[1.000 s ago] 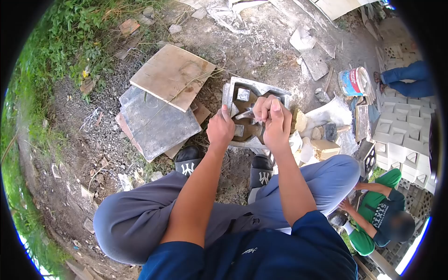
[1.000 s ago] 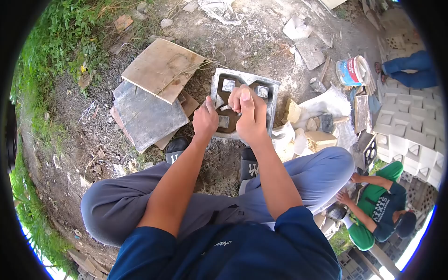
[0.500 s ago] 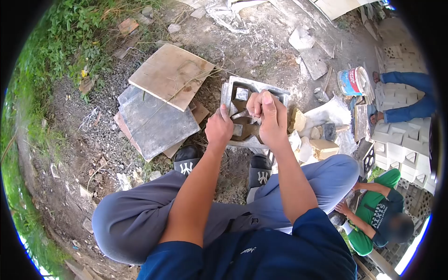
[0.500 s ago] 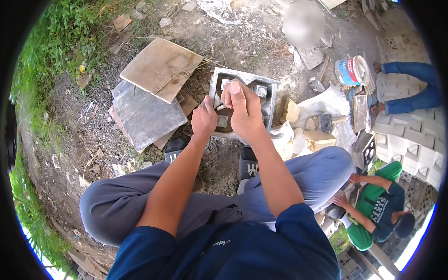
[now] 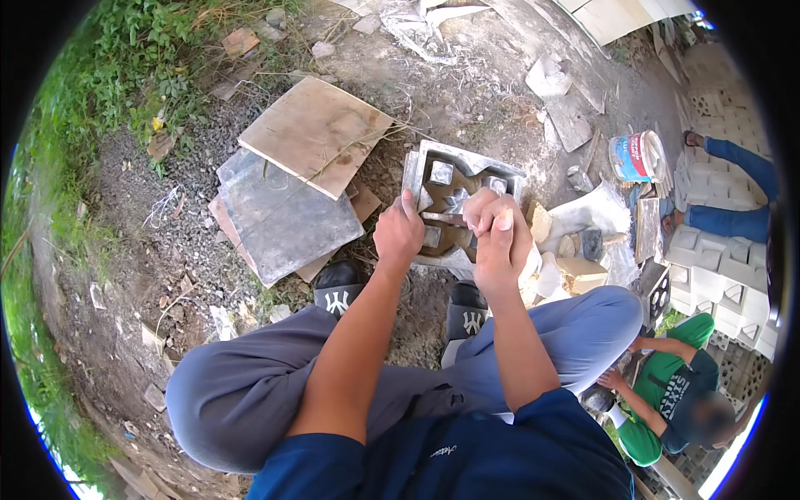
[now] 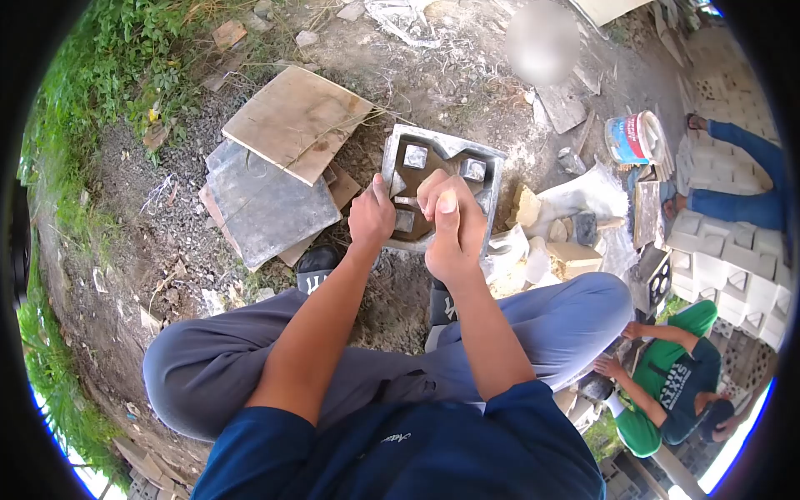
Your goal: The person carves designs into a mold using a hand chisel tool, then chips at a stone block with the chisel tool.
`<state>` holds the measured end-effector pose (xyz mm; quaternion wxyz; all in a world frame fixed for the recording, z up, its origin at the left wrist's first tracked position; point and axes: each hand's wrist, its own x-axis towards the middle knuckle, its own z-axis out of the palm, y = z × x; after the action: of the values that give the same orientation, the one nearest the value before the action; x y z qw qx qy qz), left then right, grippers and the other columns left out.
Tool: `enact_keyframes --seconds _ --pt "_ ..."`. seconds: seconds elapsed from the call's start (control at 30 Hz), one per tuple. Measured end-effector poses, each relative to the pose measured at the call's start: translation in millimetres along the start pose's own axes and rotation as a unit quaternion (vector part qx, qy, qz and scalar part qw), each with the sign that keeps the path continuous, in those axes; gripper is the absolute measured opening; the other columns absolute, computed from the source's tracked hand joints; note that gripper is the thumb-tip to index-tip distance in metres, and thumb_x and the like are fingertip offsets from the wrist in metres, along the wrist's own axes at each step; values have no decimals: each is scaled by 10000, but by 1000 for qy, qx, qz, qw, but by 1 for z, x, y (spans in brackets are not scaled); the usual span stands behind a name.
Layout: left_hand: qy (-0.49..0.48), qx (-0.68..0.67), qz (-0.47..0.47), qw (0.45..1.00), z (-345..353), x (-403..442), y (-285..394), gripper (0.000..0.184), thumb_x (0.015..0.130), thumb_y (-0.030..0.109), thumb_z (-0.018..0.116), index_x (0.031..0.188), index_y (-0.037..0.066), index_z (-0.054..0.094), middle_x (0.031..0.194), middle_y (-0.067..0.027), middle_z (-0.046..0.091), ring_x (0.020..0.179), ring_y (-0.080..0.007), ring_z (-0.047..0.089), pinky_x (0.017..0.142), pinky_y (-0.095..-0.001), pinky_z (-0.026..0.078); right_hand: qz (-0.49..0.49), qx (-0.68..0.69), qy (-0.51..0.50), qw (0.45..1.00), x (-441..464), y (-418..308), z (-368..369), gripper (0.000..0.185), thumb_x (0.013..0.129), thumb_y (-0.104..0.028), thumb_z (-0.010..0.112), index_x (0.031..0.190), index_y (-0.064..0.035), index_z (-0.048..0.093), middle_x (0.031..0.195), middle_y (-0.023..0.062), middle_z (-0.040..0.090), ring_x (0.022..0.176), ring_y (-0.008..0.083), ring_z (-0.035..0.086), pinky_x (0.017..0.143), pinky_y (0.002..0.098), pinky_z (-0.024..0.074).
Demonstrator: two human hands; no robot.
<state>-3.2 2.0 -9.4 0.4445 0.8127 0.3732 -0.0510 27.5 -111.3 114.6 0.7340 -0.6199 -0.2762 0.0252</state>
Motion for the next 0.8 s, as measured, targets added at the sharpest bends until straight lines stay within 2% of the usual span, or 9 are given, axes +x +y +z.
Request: enact_keyframes --seconds 0.1,0.23,0.37,0.4,0.5,0.8 --pt "-12 3 -8 1000 -1 -5 -3 624 1079 487 238 1141 62 691 1002 -287 704 978 -512 652 875 -578 513 -35 -35 -18 999 -1 -5 2 404 1100 -349 430 838 -44 469 772 65 488 699 129 423 637 273 342" --pt "-16 1 -2 1000 0 0 1 631 1081 488 236 1147 55 690 1007 -291 702 995 -512 646 884 -579 509 13 -54 -11 998 8 0 5 380 1099 -316 437 832 -47 462 774 64 480 697 129 408 639 276 348" --pt "-11 5 -7 1000 -1 -3 -3 630 1082 480 238 1126 46 692 998 -291 701 985 -517 647 881 -579 511 -27 -26 -2 999 -1 1 -4 367 1111 -280 401 835 -43 453 794 65 482 710 132 408 655 285 356" --pt "-15 2 -2 1000 0 -4 -4 627 1082 476 239 1120 44 692 997 -291 701 982 -518 648 878 -579 512 11 -51 -9 999 0 4 -2 393 1108 -324 403 842 -40 457 802 67 483 720 135 413 669 289 356" --pt "-9 -3 0 1000 1 -2 0 613 1082 470 250 1109 46 693 997 -293 701 970 -516 651 869 -579 514 32 -37 -8 999 10 -2 1 414 1103 -363 405 850 -40 456 812 72 485 729 139 417 681 288 355" --pt "-2 13 -3 1000 3 0 -2 621 1081 473 248 1115 51 703 991 -290 702 967 -512 653 877 -579 511 -2 -29 -28 999 11 -1 -1 483 1095 -468 374 875 -44 442 818 65 465 734 130 395 691 276 344"
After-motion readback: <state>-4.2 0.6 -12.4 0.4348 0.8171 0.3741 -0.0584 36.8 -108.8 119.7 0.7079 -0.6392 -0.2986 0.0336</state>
